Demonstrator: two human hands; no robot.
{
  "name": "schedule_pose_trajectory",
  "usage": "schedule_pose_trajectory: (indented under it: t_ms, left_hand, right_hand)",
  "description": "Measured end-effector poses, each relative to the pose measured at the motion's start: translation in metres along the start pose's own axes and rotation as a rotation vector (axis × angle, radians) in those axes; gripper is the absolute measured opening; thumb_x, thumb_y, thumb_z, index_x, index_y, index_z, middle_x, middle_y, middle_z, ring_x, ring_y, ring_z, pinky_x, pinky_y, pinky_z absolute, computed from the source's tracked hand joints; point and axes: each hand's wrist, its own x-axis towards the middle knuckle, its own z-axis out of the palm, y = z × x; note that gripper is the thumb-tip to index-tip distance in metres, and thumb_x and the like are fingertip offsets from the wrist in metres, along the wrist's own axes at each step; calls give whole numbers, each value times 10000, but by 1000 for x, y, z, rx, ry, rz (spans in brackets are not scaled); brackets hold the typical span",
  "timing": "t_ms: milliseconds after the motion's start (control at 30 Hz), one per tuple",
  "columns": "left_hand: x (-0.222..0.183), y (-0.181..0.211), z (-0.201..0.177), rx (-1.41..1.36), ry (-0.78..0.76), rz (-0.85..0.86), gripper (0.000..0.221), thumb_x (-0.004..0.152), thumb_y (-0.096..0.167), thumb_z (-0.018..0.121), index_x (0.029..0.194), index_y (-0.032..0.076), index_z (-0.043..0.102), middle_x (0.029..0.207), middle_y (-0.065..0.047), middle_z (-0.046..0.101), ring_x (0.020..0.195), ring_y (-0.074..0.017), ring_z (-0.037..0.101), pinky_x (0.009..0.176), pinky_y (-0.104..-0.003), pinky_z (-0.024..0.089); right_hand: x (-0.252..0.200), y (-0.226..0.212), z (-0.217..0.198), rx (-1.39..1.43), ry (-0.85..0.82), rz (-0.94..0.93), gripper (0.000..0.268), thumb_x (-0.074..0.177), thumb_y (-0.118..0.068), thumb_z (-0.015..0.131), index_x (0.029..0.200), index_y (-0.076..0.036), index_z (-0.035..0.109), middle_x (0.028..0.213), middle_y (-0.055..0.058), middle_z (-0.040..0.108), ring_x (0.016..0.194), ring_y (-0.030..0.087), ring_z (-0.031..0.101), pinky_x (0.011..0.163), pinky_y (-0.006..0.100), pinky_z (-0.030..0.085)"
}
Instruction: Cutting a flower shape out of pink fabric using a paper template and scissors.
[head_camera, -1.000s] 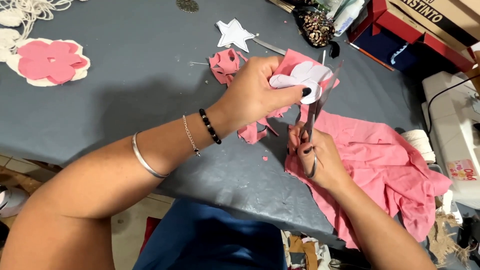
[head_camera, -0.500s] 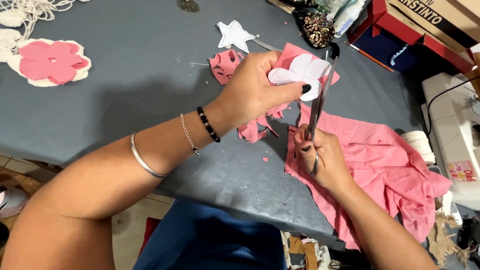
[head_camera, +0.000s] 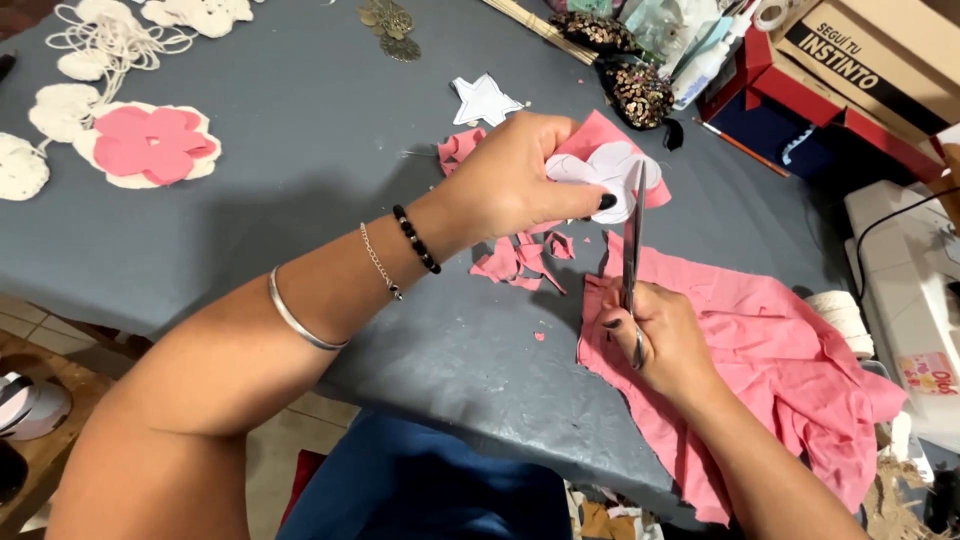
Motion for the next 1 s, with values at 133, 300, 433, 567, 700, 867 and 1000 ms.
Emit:
schedule_pose_trajectory:
  t_ms: [133,300,433,567,700,867,1000]
  left_hand:
    - [4,3,-8,110,-35,-13,138,772,173,756,890,107,726,683,10,690,633,-78,624,620,-241,526]
    - [11,-3,-15,214,-38,12,150,737,179,768,860,107,721,671,-9,702,634,-107,650,606,-255,523]
    - [16,-6,-17,316,-38,-18,172,699,231,774,828,130,722,693,-21,709,690,-176,695,662,-305,545]
    - [13,1,-18,340,-40,-32,197,672,254,778,796,117,709,690,-58,709,706,-229,708,671,-350,548]
    - [7,8,-16,359,-35,-61,200,669,252,776,804,114,721,706,-52,713,723,-223,708,684,-343,552]
    - [11,0,-17,323,-49,-61,205,680,241,793,807,103,709,667,-70,690,676,-214,690,650,-334,540]
    - [3,2,-9,238,-63,-66,183,700,233,778,825,127,696,682,-31,695,706,-173,683,644,-311,534]
  right_hand:
    - [-5,15,-3,-52,-53,-10,472,979,-569,543,811,-137,630,573,95,572,583,367,636,604,411,533]
    - [-7,26,-8,-68,-103,7,432,956,-549,593,788,-156,655,573,71,587,595,340,653,618,399,538]
    - [-4,20,-10,-74,-139,12,415,957,-517,601,773,-151,669,560,84,605,584,361,654,614,419,541]
    - [7,-8,-14,-94,-133,7,382,941,-487,638,748,-159,666,543,75,603,579,353,655,613,403,546]
    - [2,8,-14,-126,-141,11,399,942,-491,634,748,-143,648,539,90,591,573,369,645,605,419,536]
    - [3,7,-15,-125,-151,19,418,943,-469,644,702,-129,611,520,109,575,557,381,633,586,420,529]
    - [1,-8,-10,-26,-155,52,422,946,-512,611,754,-137,639,528,109,590,534,354,622,572,416,526]
